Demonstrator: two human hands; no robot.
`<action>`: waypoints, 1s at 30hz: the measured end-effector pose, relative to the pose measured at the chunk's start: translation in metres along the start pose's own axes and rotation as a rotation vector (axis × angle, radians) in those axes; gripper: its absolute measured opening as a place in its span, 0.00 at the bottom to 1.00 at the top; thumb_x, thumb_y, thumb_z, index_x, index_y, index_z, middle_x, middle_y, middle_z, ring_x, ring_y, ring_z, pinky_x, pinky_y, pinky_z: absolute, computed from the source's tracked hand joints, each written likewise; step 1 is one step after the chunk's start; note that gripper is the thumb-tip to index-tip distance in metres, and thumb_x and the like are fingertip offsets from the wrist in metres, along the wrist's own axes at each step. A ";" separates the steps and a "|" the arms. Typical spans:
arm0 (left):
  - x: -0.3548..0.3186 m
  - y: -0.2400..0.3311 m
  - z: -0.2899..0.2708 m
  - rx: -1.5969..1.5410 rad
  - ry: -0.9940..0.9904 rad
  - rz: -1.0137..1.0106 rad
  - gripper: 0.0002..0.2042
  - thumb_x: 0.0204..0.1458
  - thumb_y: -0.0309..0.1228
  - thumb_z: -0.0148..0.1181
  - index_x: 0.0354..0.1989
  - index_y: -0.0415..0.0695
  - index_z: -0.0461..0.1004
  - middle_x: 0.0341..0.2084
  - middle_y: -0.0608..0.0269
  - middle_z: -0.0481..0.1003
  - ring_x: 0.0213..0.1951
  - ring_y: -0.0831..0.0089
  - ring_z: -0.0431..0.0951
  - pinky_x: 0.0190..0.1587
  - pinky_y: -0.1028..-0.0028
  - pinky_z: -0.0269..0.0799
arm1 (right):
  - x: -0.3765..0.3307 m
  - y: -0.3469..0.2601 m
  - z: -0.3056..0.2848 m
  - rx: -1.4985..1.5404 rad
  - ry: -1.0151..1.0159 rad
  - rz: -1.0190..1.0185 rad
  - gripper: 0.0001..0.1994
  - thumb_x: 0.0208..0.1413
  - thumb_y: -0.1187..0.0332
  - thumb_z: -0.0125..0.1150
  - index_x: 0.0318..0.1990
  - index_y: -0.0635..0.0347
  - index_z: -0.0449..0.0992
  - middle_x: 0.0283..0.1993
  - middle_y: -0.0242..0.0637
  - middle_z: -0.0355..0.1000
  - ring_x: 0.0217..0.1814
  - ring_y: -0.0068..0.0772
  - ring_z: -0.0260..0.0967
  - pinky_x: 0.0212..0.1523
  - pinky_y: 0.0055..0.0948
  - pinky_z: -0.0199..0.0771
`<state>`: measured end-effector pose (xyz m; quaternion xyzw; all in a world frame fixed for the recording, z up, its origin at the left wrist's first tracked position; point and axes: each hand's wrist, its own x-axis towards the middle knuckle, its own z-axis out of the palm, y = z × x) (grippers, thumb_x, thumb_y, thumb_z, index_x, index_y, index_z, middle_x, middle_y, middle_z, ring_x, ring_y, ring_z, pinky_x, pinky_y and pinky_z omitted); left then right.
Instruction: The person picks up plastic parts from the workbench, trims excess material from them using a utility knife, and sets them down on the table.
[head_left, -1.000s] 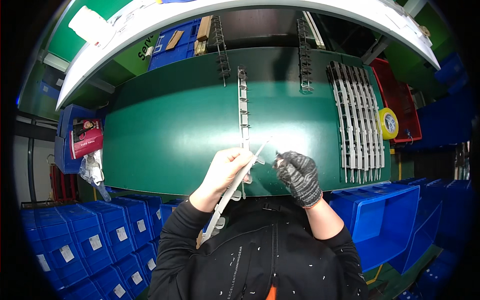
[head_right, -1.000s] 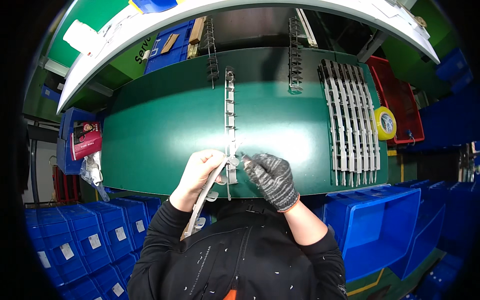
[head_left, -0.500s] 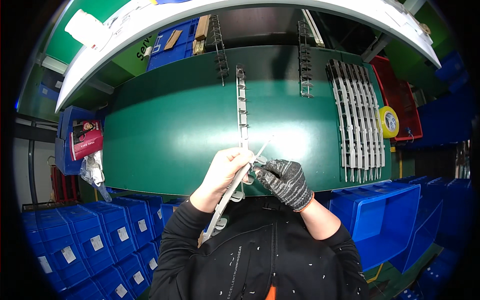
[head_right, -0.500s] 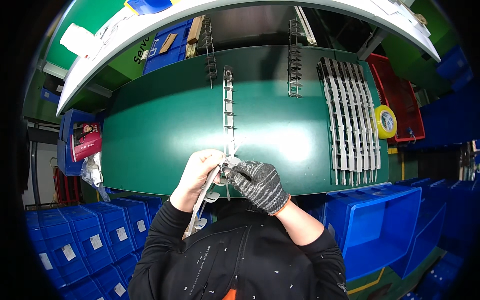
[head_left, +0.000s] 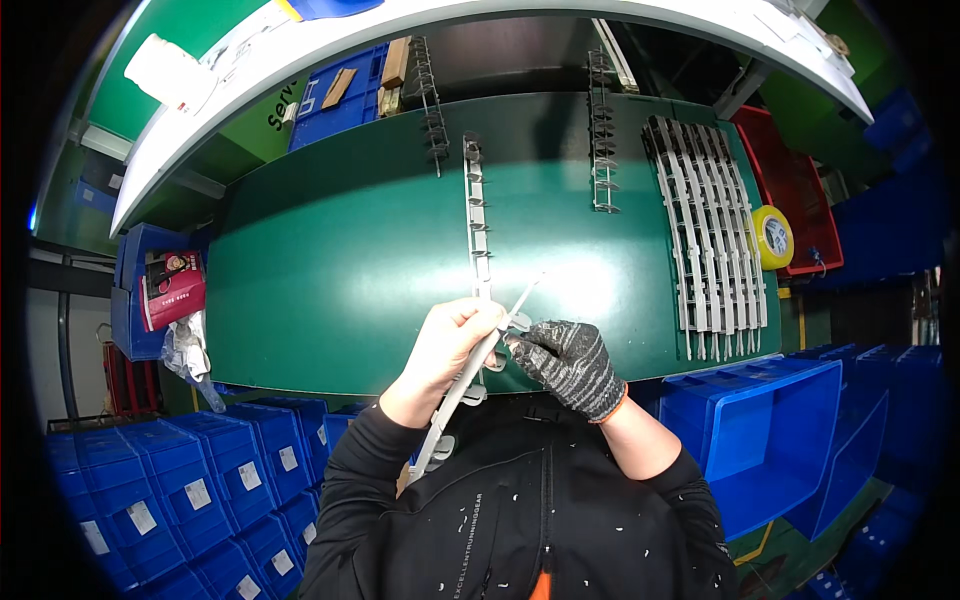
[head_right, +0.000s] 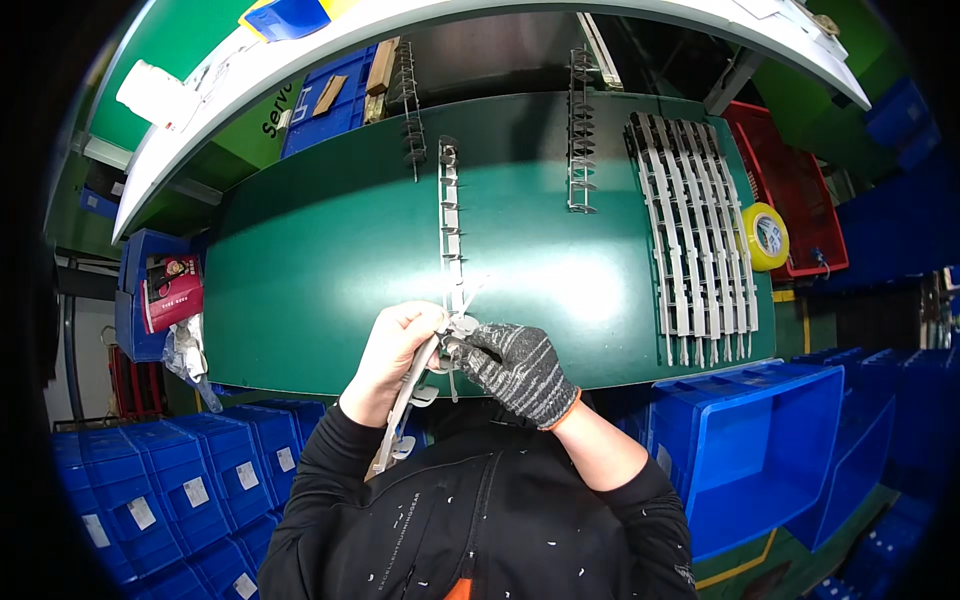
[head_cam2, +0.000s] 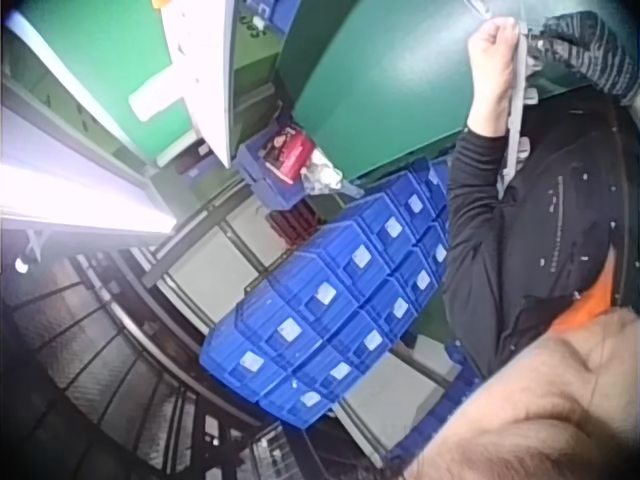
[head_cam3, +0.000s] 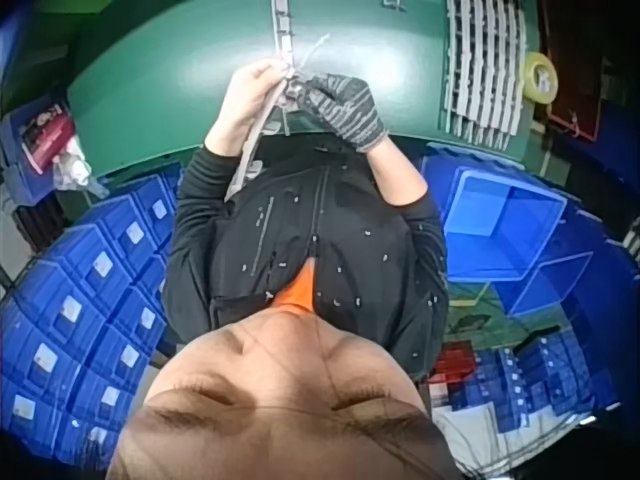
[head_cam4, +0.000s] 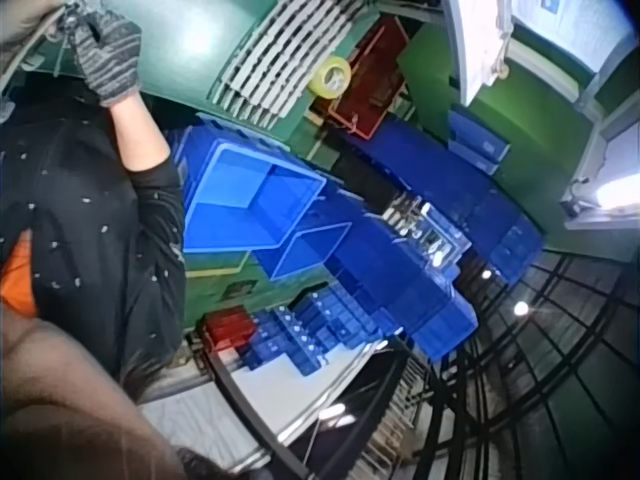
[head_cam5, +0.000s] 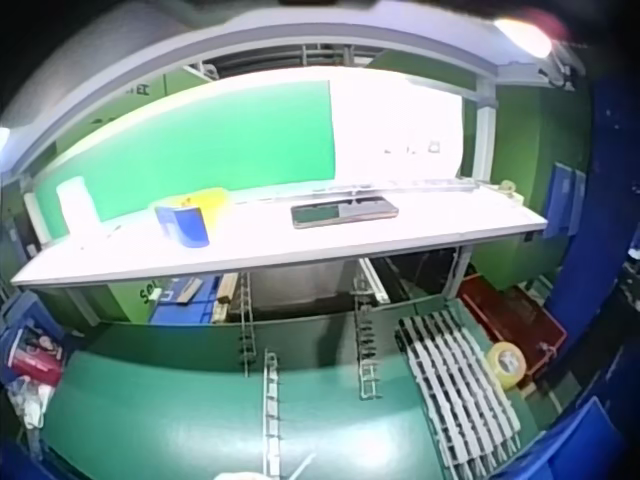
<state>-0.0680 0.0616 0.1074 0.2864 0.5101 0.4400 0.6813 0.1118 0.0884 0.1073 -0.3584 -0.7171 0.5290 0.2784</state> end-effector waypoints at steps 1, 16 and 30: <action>0.000 0.000 0.000 0.001 -0.001 0.000 0.11 0.51 0.32 0.54 0.34 0.36 0.72 0.22 0.62 0.74 0.16 0.83 0.69 0.20 0.84 0.69 | 0.000 0.001 0.000 -0.023 0.006 -0.024 0.11 0.50 0.64 0.56 0.40 0.57 0.75 0.29 0.44 0.72 0.29 0.39 0.70 0.32 0.30 0.69; -0.002 -0.003 0.005 0.128 0.048 0.102 0.10 0.53 0.32 0.53 0.34 0.36 0.73 0.22 0.67 0.71 0.18 0.84 0.69 0.22 0.84 0.69 | -0.008 0.007 -0.002 0.336 0.198 0.220 0.07 0.51 0.70 0.54 0.26 0.65 0.72 0.18 0.38 0.64 0.17 0.28 0.60 0.21 0.28 0.60; 0.008 -0.005 -0.003 -0.032 -0.035 0.009 0.10 0.51 0.32 0.55 0.32 0.36 0.72 0.17 0.67 0.70 0.14 0.83 0.69 0.18 0.85 0.68 | 0.003 0.005 0.003 0.062 0.097 -0.053 0.08 0.46 0.68 0.59 0.34 0.60 0.77 0.21 0.42 0.69 0.20 0.36 0.66 0.24 0.29 0.64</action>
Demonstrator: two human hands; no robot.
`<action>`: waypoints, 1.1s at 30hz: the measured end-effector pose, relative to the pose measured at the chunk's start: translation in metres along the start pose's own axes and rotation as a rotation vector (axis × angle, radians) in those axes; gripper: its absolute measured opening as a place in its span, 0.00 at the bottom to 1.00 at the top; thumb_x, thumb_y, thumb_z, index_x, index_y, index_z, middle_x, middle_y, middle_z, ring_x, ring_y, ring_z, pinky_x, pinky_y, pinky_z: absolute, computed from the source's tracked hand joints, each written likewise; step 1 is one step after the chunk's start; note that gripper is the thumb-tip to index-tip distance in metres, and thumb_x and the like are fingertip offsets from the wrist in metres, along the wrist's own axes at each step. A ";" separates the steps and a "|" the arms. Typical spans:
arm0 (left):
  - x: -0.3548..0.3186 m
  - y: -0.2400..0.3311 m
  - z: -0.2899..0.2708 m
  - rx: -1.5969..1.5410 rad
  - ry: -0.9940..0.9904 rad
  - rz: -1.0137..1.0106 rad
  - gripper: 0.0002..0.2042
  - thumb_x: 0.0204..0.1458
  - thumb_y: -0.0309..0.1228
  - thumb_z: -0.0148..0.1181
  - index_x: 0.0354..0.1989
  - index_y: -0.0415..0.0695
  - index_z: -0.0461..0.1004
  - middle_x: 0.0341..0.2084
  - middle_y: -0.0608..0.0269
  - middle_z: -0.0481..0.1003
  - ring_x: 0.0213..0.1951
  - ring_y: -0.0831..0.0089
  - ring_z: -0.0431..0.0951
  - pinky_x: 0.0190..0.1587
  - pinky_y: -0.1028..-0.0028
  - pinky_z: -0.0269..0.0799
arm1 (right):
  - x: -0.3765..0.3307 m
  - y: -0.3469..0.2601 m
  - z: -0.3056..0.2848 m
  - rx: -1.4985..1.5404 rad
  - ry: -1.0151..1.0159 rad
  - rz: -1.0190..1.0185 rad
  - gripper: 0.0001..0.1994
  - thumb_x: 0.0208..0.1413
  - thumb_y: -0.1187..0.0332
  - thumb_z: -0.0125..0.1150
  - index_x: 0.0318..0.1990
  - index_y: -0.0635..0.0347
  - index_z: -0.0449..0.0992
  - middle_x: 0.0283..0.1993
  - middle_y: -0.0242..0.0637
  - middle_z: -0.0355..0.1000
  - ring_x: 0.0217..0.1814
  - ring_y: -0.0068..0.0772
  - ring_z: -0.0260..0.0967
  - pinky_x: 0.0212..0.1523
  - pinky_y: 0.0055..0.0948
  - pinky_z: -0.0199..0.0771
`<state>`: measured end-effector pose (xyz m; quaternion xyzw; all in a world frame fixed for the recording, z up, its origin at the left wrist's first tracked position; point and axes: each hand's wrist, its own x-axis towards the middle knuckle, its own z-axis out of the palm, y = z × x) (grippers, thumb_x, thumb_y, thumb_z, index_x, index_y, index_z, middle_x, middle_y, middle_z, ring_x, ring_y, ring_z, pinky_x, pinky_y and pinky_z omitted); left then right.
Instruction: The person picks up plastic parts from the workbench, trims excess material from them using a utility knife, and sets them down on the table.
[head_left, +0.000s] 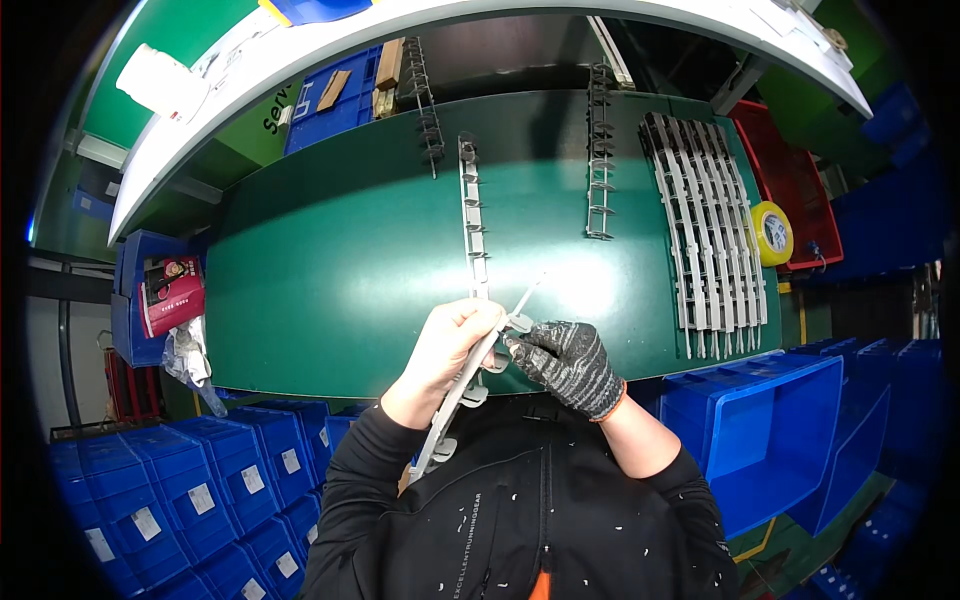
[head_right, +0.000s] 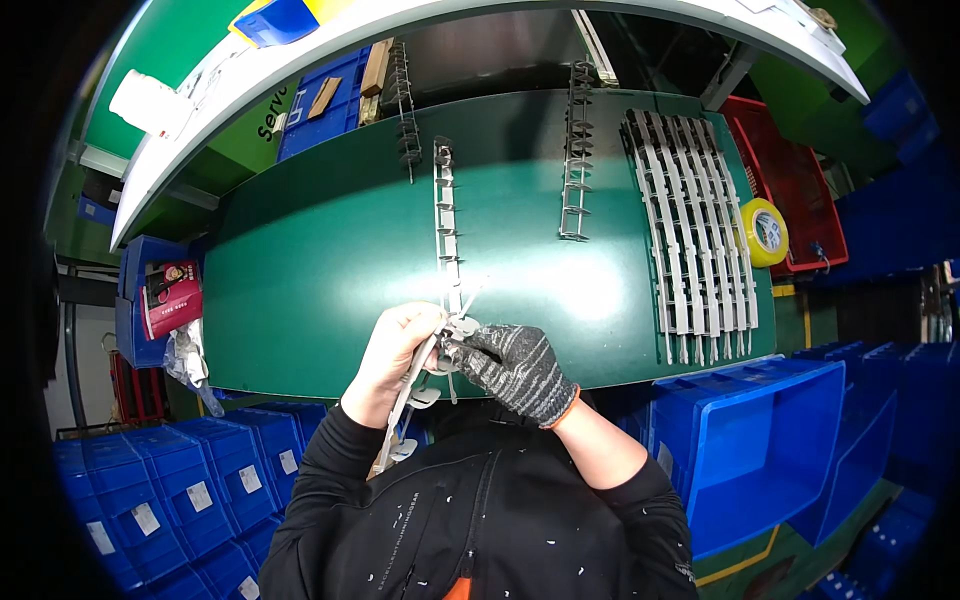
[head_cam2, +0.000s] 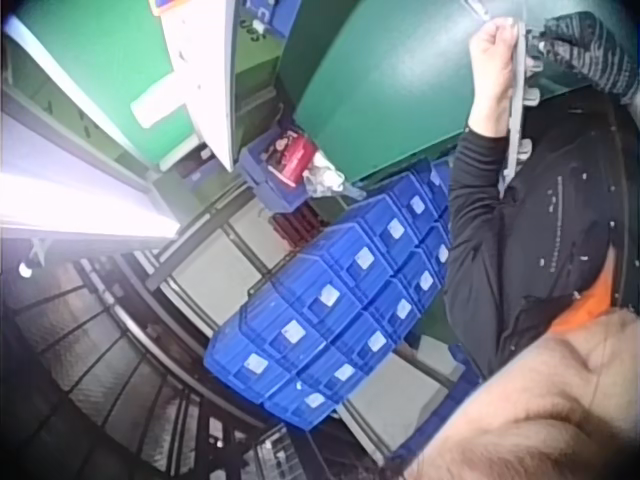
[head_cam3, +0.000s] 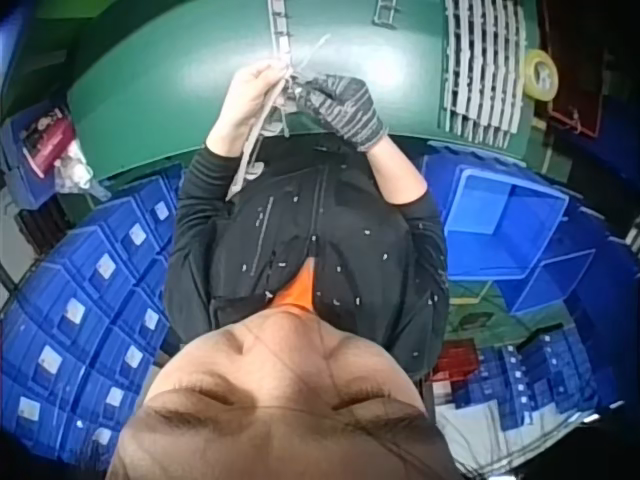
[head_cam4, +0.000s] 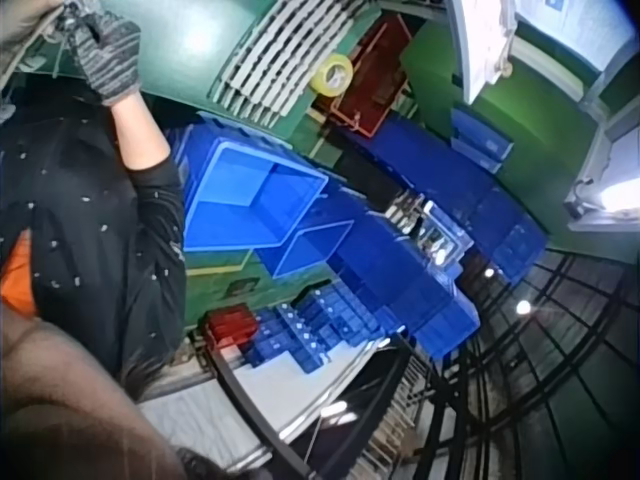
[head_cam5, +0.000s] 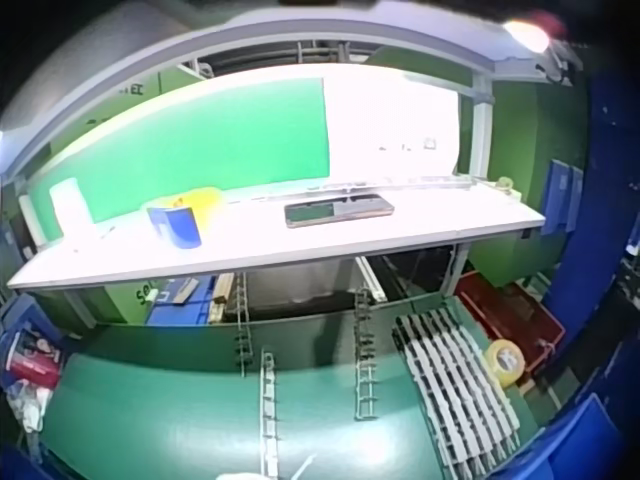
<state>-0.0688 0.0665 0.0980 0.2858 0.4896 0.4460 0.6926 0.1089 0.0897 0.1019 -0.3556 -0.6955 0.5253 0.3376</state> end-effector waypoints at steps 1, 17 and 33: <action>0.000 0.000 0.000 0.000 0.000 -0.001 0.10 0.51 0.32 0.55 0.32 0.36 0.72 0.17 0.67 0.70 0.14 0.83 0.69 0.18 0.85 0.68 | 0.000 0.000 -0.001 0.000 0.001 0.001 0.08 0.46 0.68 0.59 0.34 0.60 0.77 0.21 0.42 0.69 0.20 0.36 0.66 0.24 0.29 0.64; -0.002 0.007 0.005 0.051 0.055 0.069 0.10 0.52 0.31 0.53 0.33 0.36 0.72 0.20 0.66 0.71 0.16 0.83 0.69 0.20 0.83 0.68 | 0.002 0.004 0.007 0.068 0.033 0.158 0.08 0.51 0.67 0.55 0.31 0.62 0.75 0.19 0.38 0.68 0.20 0.28 0.65 0.23 0.27 0.64; -0.005 0.005 0.009 1.177 0.225 0.727 0.04 0.47 0.29 0.55 0.25 0.43 0.73 0.13 0.60 0.68 0.17 0.66 0.70 0.21 0.73 0.64 | 0.011 -0.008 -0.004 0.394 0.011 0.528 0.06 0.48 0.69 0.57 0.28 0.63 0.73 0.18 0.29 0.66 0.19 0.16 0.59 0.20 0.21 0.60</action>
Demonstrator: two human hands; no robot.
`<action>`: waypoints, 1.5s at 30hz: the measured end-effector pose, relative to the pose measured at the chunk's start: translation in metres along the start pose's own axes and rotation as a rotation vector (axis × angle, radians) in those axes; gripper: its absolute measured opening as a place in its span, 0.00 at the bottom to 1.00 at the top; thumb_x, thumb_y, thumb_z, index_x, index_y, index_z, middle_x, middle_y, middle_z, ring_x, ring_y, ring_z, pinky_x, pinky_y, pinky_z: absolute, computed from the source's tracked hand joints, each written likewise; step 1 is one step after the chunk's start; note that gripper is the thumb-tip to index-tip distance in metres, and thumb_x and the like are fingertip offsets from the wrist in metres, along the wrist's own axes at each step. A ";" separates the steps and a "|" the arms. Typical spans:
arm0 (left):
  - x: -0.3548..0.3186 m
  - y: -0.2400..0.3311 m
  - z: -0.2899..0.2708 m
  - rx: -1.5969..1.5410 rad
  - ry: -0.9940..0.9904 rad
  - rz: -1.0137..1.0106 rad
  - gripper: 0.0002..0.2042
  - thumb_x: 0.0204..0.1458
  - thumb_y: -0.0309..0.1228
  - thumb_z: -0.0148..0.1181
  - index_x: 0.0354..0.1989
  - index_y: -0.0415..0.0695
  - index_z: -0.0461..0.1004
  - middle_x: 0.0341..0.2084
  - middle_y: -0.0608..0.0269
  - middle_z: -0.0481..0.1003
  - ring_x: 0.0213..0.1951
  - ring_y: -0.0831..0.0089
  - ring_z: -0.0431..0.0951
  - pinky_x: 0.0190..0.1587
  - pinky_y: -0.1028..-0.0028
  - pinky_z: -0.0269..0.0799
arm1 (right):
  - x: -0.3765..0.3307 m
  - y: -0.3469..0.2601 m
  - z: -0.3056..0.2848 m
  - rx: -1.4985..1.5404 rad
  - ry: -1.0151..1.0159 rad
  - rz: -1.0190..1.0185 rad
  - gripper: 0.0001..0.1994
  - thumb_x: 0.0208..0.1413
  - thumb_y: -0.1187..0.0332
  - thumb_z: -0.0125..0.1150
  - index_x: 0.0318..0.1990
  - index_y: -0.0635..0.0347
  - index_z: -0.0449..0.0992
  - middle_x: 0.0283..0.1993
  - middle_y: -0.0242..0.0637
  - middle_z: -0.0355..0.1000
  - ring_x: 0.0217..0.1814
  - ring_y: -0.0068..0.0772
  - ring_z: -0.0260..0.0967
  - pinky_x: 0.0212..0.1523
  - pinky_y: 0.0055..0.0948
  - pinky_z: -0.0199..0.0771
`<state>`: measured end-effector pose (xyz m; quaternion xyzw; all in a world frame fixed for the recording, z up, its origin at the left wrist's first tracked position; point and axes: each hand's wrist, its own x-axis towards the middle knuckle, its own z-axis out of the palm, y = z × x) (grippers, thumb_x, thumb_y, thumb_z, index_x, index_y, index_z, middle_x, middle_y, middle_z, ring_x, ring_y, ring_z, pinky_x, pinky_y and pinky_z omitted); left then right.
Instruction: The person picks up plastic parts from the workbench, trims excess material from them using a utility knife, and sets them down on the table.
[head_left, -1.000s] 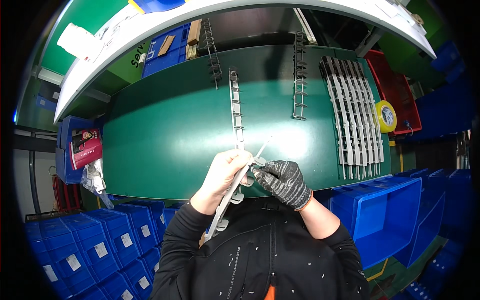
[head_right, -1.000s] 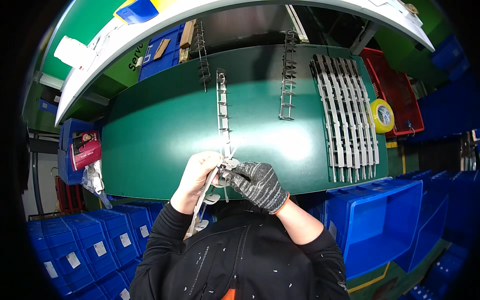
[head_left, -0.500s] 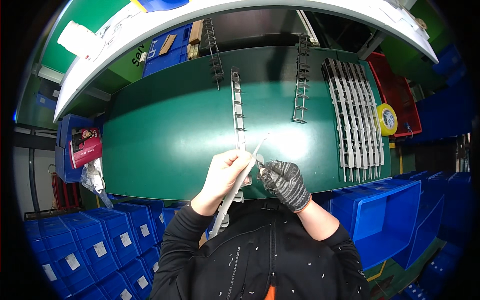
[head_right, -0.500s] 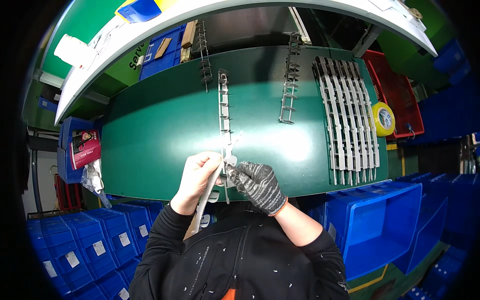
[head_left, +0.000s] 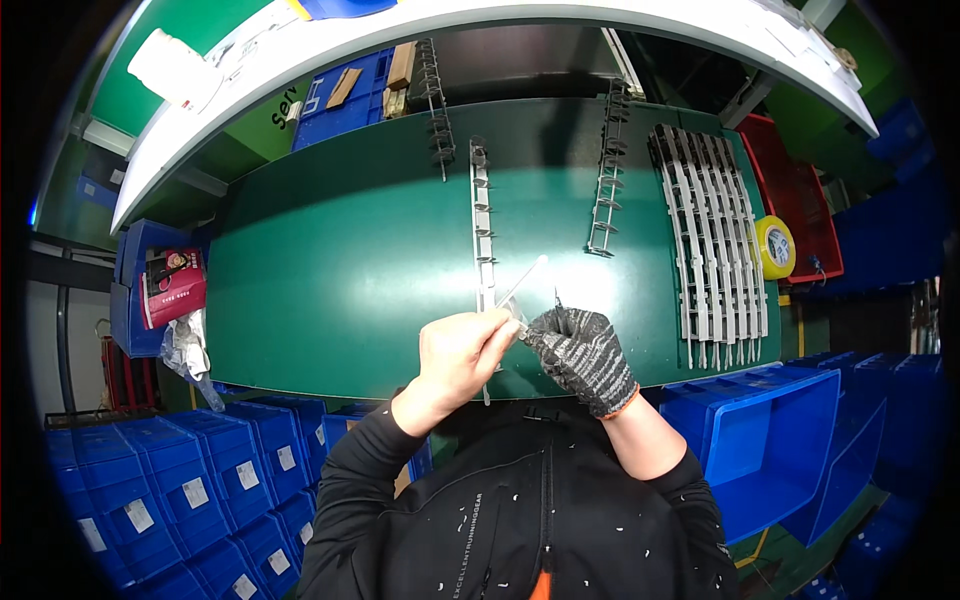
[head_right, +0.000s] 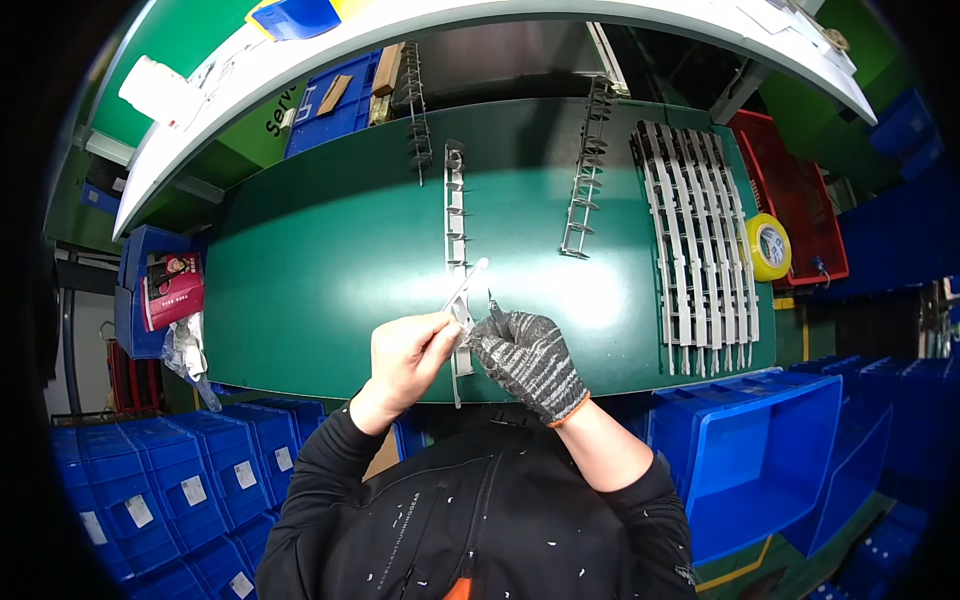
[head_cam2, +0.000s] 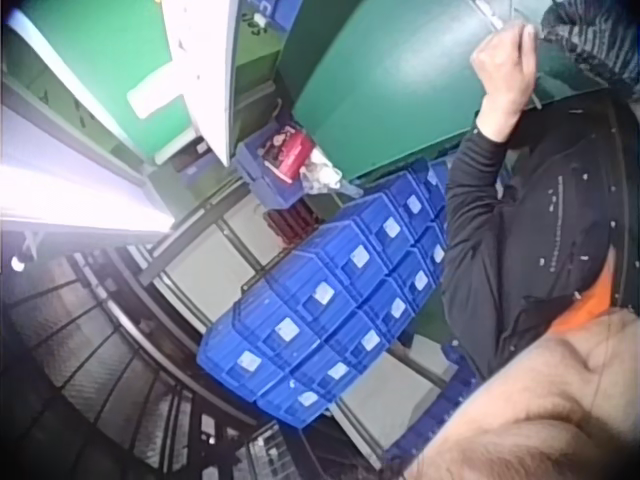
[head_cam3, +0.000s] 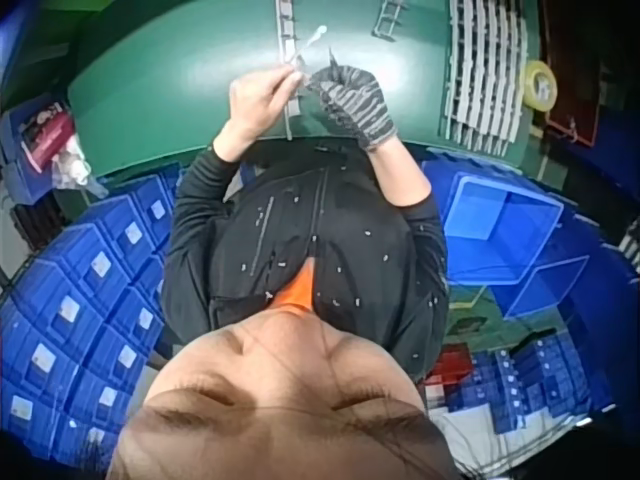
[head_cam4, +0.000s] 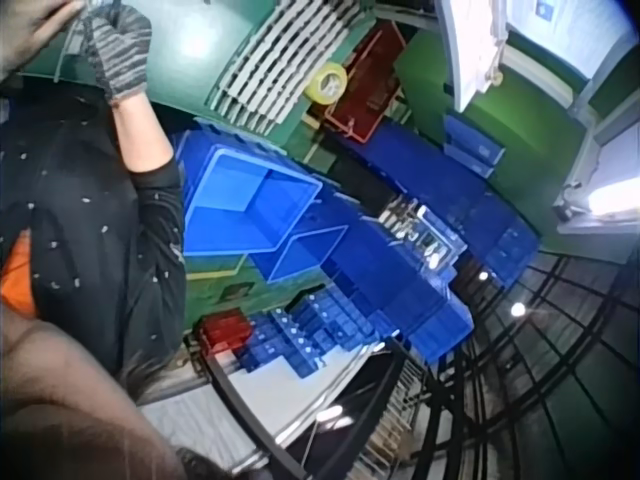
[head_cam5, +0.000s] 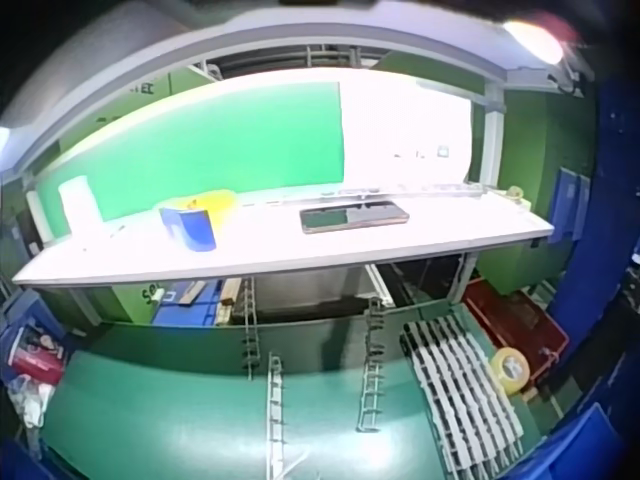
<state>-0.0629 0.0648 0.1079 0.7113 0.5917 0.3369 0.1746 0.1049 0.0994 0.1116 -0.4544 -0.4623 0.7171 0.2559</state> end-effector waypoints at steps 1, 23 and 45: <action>-0.001 0.000 -0.001 0.042 0.015 0.055 0.04 0.48 0.27 0.54 0.25 0.41 0.73 0.13 0.60 0.68 0.17 0.68 0.70 0.21 0.75 0.64 | 0.001 0.002 0.001 -0.002 -0.011 -0.003 0.06 0.48 0.69 0.57 0.28 0.63 0.73 0.18 0.29 0.66 0.19 0.16 0.59 0.20 0.21 0.60; -0.052 -0.068 -0.081 -1.822 0.574 0.065 0.23 0.57 0.43 0.39 0.09 0.51 0.55 0.09 0.73 0.55 0.21 0.75 0.53 0.29 0.75 0.52 | 0.061 0.041 -0.036 0.853 0.288 -0.010 0.07 0.53 0.68 0.53 0.35 0.60 0.65 0.25 0.36 0.67 0.19 0.26 0.69 0.05 0.16 0.53; -0.003 -0.022 -0.001 -1.344 -0.301 -0.798 0.22 0.54 0.49 0.44 0.34 0.37 0.67 0.20 0.63 0.70 0.09 0.78 0.65 0.11 0.83 0.61 | 0.004 0.001 -0.005 -0.823 0.192 -0.652 0.10 0.47 0.64 0.57 0.32 0.62 0.73 0.28 0.44 0.70 0.29 0.45 0.69 0.30 0.36 0.68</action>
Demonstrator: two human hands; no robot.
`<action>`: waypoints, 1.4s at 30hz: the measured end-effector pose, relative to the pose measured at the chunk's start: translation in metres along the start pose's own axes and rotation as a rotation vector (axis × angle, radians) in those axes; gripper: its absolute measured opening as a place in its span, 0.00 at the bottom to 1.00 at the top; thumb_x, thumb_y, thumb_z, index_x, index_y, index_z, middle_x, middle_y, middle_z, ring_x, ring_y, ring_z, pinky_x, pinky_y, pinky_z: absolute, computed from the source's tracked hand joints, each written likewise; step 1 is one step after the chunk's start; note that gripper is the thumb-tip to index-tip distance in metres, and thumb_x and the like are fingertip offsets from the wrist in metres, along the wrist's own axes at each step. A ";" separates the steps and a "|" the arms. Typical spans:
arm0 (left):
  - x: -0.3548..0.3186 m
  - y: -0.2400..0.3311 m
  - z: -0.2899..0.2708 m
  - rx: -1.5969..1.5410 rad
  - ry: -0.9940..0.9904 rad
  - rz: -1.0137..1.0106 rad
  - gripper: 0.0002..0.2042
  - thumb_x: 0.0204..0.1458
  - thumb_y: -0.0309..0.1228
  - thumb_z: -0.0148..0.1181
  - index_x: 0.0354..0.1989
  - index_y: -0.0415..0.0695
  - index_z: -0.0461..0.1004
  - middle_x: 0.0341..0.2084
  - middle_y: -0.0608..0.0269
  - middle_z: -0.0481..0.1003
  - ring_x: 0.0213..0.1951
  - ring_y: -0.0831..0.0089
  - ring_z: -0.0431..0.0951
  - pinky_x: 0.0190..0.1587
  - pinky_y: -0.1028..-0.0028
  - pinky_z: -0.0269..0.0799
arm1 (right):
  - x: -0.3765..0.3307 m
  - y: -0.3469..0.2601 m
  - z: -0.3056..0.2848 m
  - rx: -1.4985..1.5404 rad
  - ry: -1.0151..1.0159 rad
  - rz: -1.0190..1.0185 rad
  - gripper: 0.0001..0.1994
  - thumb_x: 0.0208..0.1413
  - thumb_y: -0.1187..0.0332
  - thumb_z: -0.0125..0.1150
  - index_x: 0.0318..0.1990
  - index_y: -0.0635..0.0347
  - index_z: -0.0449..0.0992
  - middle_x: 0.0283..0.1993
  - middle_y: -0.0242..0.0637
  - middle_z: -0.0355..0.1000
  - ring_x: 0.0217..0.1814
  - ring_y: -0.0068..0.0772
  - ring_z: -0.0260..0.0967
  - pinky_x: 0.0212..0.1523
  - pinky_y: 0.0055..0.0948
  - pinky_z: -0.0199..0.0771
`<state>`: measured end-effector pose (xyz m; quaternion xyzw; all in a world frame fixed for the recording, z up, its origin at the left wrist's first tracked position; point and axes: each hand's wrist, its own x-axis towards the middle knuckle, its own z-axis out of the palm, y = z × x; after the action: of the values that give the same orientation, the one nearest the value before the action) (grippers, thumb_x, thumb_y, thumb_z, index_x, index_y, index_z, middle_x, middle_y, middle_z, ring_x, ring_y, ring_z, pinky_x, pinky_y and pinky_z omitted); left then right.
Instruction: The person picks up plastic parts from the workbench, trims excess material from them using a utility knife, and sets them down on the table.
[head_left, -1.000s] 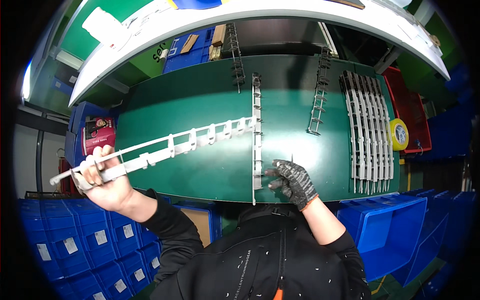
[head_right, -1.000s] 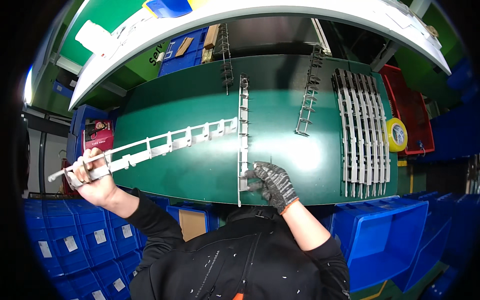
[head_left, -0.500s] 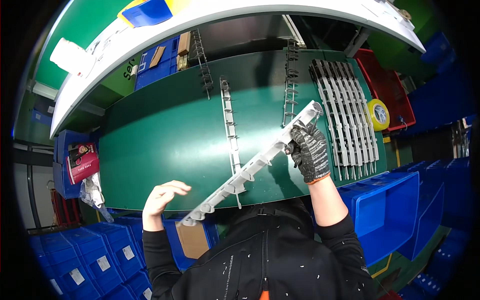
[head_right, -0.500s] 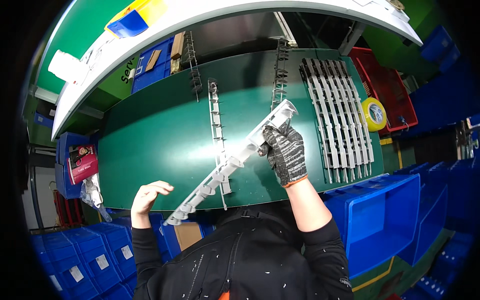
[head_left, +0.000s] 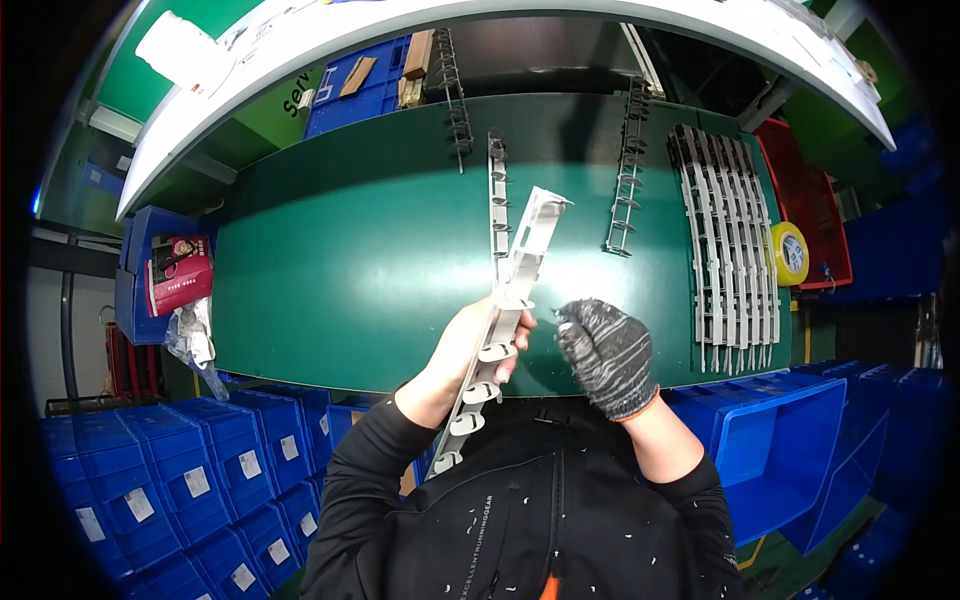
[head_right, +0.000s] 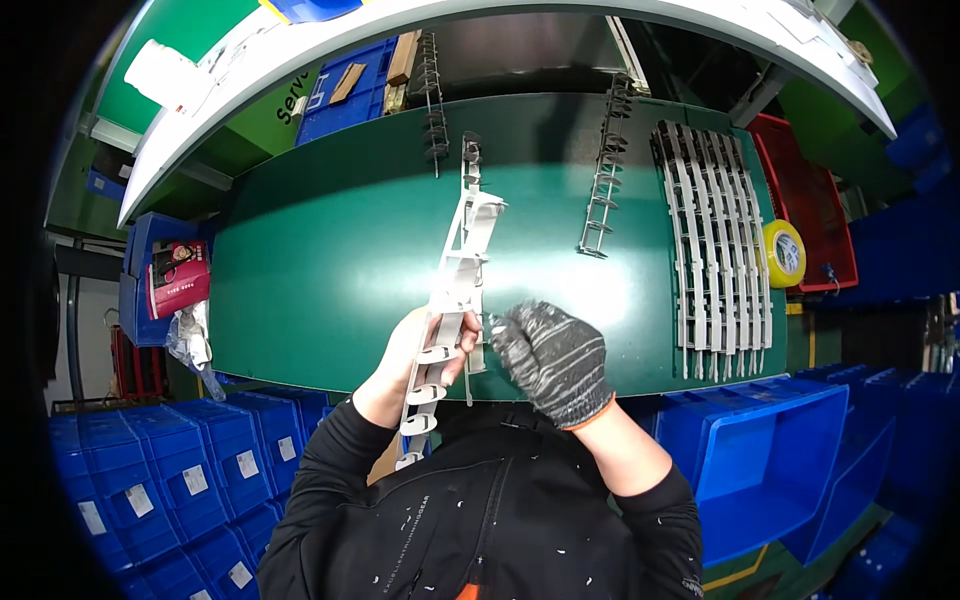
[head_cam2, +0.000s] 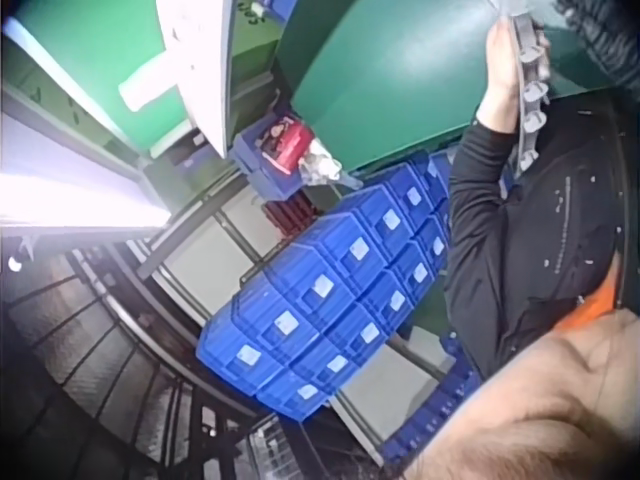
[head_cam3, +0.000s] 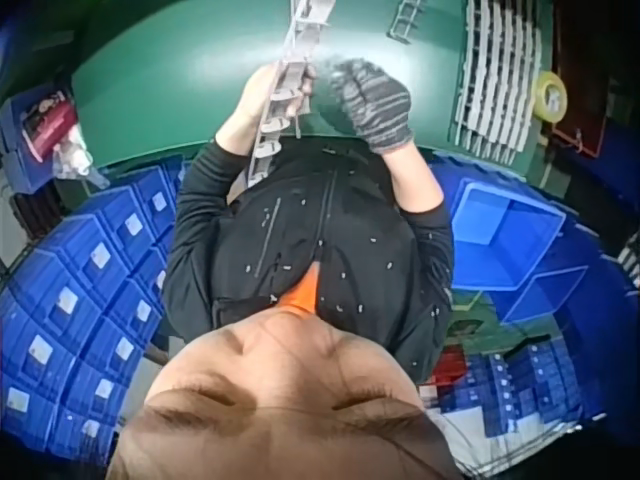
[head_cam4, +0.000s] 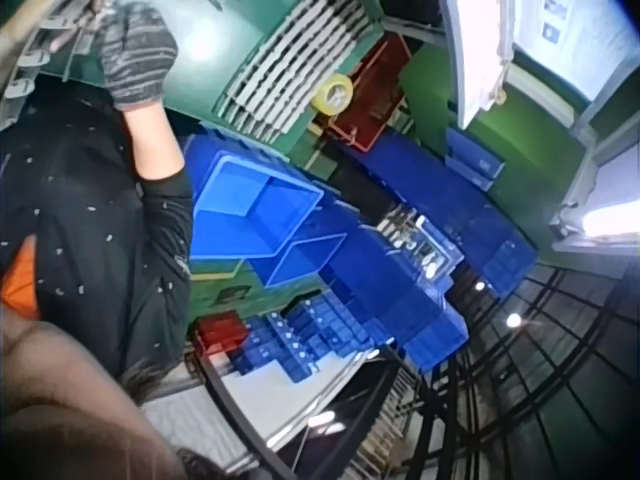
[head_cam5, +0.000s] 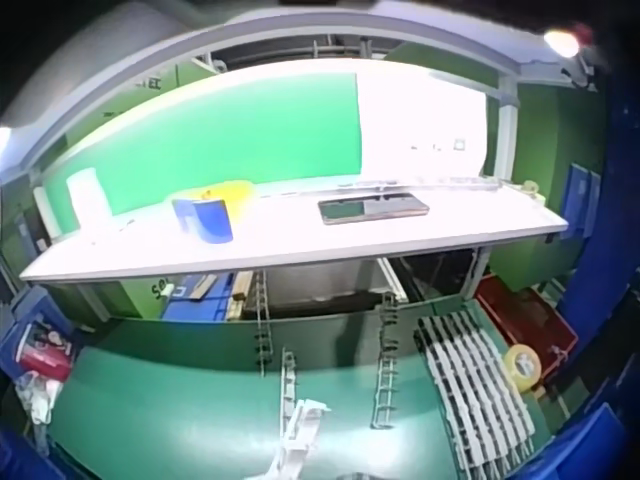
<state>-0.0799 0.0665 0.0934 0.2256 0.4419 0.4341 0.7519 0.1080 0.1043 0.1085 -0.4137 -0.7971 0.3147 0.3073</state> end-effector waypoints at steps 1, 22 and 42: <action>0.001 -0.002 -0.004 -0.017 -0.021 0.021 0.22 0.52 0.49 0.47 0.38 0.38 0.66 0.22 0.64 0.69 0.12 0.79 0.66 0.12 0.83 0.63 | -0.004 -0.001 0.007 -0.041 0.034 -0.083 0.08 0.45 0.65 0.57 0.28 0.61 0.73 0.25 0.43 0.69 0.26 0.44 0.68 0.27 0.37 0.68; 0.006 0.004 -0.011 -0.146 -0.015 -0.048 0.20 0.53 0.44 0.47 0.39 0.36 0.65 0.24 0.61 0.65 0.16 0.77 0.67 0.11 0.82 0.65 | -0.002 0.011 0.003 0.208 0.112 0.098 0.05 0.45 0.70 0.58 0.26 0.63 0.74 0.23 0.43 0.68 0.24 0.43 0.67 0.27 0.34 0.66; 0.005 0.008 0.005 -0.092 0.105 -0.032 0.17 0.57 0.41 0.40 0.39 0.38 0.64 0.17 0.57 0.65 0.06 0.76 0.61 0.09 0.82 0.58 | -0.005 0.001 0.017 0.032 -0.007 -0.028 0.08 0.46 0.65 0.56 0.29 0.60 0.74 0.27 0.43 0.70 0.28 0.45 0.68 0.29 0.37 0.67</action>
<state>-0.0777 0.0752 0.0991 0.1606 0.4638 0.4532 0.7441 0.0983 0.0960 0.0964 -0.3962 -0.7987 0.3246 0.3158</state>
